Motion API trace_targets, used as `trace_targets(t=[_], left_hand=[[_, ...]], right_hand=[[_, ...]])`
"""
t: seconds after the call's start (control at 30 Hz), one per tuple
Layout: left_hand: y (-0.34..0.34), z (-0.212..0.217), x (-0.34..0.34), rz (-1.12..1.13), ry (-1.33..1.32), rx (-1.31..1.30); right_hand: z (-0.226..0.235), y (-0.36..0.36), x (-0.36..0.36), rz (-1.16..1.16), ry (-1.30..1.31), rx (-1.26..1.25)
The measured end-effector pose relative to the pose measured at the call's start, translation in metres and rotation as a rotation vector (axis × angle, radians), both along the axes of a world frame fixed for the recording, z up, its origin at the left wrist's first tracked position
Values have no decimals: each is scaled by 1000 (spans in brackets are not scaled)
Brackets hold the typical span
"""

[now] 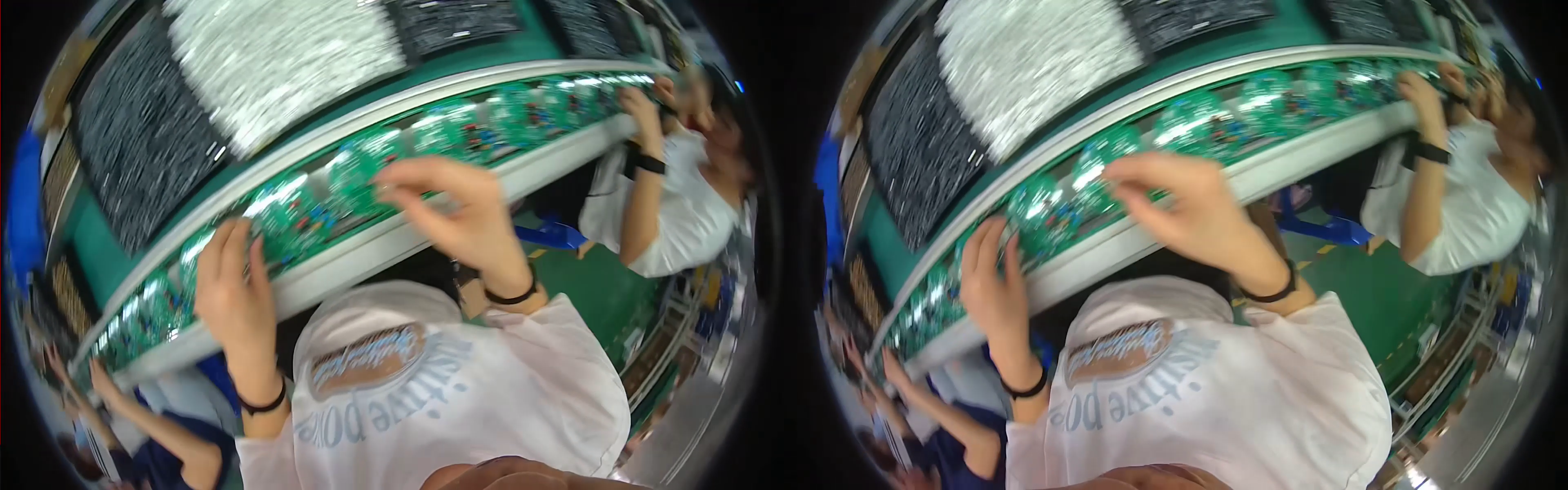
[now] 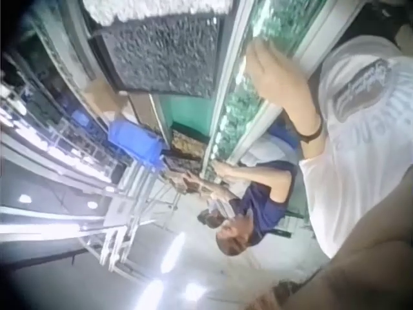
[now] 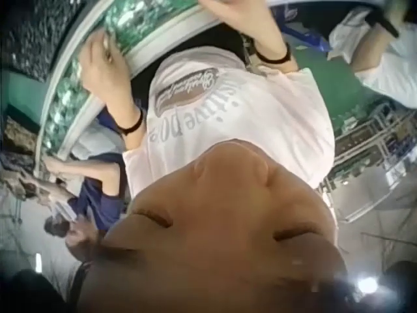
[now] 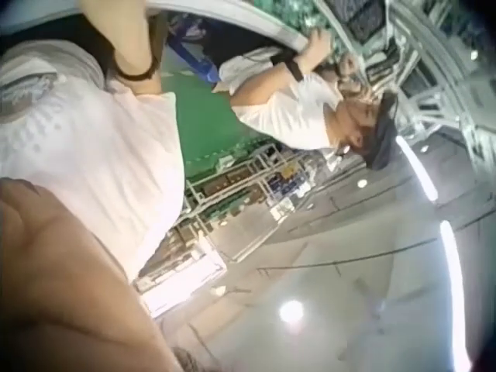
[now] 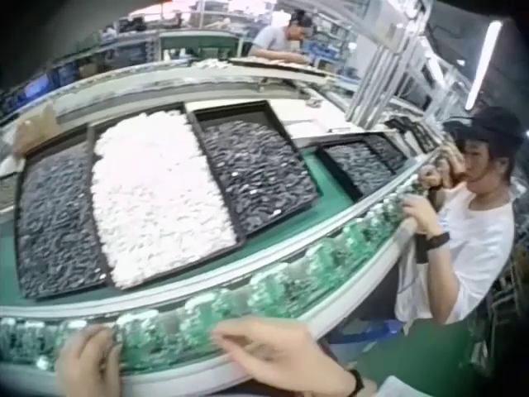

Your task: The person picks up electronic components from trays and inserts them into circuit boards on a conveyor belt. They then pick up white plastic connectors and press them into the boards before moving them along the assembly line.

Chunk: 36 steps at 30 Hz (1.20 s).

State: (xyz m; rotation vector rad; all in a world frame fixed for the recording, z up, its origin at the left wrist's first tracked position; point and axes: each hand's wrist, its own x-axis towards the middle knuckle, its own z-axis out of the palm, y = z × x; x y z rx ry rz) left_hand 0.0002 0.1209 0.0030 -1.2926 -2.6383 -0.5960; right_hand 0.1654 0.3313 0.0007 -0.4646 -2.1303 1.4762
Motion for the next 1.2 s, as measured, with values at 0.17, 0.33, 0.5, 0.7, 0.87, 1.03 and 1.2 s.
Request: trace_targets(t=[0.17,0.33,0.5,0.7,0.87,1.03,1.2], left_hand=[[-6,5,8,-113,-82,149],[-18,-11,30,-199,-163,251],[-22,-33,31,-308,-128,364],[-18,-41,31,-341,-76,424],[-18,-43,32,-333,-80,424],[-18,-43,33,-336,-89,414],[-19,-41,33,-328,-83,397]], right_hand=[[5,-8,-9,-72,-89,-2],[0,-10,-32,-4,-121,372],[-12,-17,-43,4,-204,590],[-17,-16,-43,0,-192,624],[-17,-17,-44,-12,-195,662],[-16,-15,-44,1,-203,694],[-15,-17,-43,20,-232,723]])
